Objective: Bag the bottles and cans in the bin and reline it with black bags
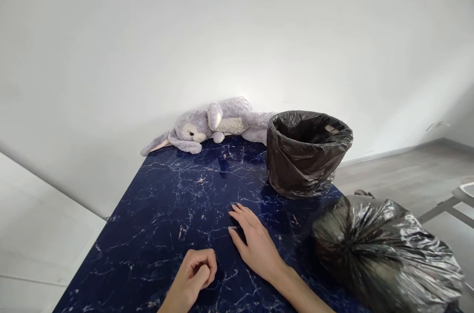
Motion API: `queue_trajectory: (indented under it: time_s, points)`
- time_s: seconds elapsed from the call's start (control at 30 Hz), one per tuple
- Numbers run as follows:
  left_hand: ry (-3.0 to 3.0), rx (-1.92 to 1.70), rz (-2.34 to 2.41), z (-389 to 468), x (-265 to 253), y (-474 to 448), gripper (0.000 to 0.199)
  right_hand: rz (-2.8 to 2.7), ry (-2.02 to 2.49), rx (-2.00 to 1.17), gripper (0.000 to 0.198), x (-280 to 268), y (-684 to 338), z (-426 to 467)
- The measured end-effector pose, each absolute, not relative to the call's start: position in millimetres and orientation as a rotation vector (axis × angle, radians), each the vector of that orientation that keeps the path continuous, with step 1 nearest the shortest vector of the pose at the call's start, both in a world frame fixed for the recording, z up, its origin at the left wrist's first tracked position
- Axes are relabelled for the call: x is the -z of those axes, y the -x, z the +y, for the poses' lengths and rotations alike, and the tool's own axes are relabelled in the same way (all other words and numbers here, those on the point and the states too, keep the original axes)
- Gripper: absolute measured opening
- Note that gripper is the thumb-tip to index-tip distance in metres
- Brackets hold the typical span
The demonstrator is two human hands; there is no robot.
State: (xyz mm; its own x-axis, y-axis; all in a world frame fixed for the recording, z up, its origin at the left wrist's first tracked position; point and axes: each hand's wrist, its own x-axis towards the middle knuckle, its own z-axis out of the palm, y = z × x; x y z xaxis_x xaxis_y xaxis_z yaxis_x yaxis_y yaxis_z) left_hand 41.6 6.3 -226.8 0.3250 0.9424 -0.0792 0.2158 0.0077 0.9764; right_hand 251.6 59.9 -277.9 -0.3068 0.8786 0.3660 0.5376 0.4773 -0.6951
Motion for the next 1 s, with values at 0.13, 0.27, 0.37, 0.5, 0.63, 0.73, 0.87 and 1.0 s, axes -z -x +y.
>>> queue_trajectory:
  time_s: [0.13, 0.27, 0.37, 0.5, 0.63, 0.73, 0.87, 1.0]
  points:
    - [-1.444, -0.846, 1.166, 13, 228, -36, 0.032, -1.976, 1.159, -0.596, 0.047, 280, -251, 61]
    - [-1.422, -0.896, 1.207, 17, 231, -35, 0.034, -1.965, 1.145, -0.599, 0.046, 279, -251, 62]
    - [-1.41, -0.948, 1.251, 17, 231, -37, 0.034, -1.956, 1.142, -0.607, 0.046, 278, -252, 62]
    - [-1.402, -1.039, 1.337, 18, 226, -36, 0.034, -1.952, 1.127, -0.622, 0.047, 279, -254, 62]
    - [-1.377, -1.154, 1.44, 22, 222, -30, 0.03, -1.951, 1.107, -0.632, 0.046, 281, -256, 61]
    - [-1.369, -1.168, 1.482, 23, 220, -29, 0.028, -1.951, 1.097, -0.634, 0.046, 281, -257, 61]
    - [-1.374, -1.155, 1.5, 21, 220, -30, 0.027, -1.953, 1.085, -0.633, 0.046, 282, -258, 61]
    - [-1.384, -1.137, 1.495, 21, 220, -32, 0.024, -1.968, 1.076, -0.631, 0.044, 283, -260, 60]
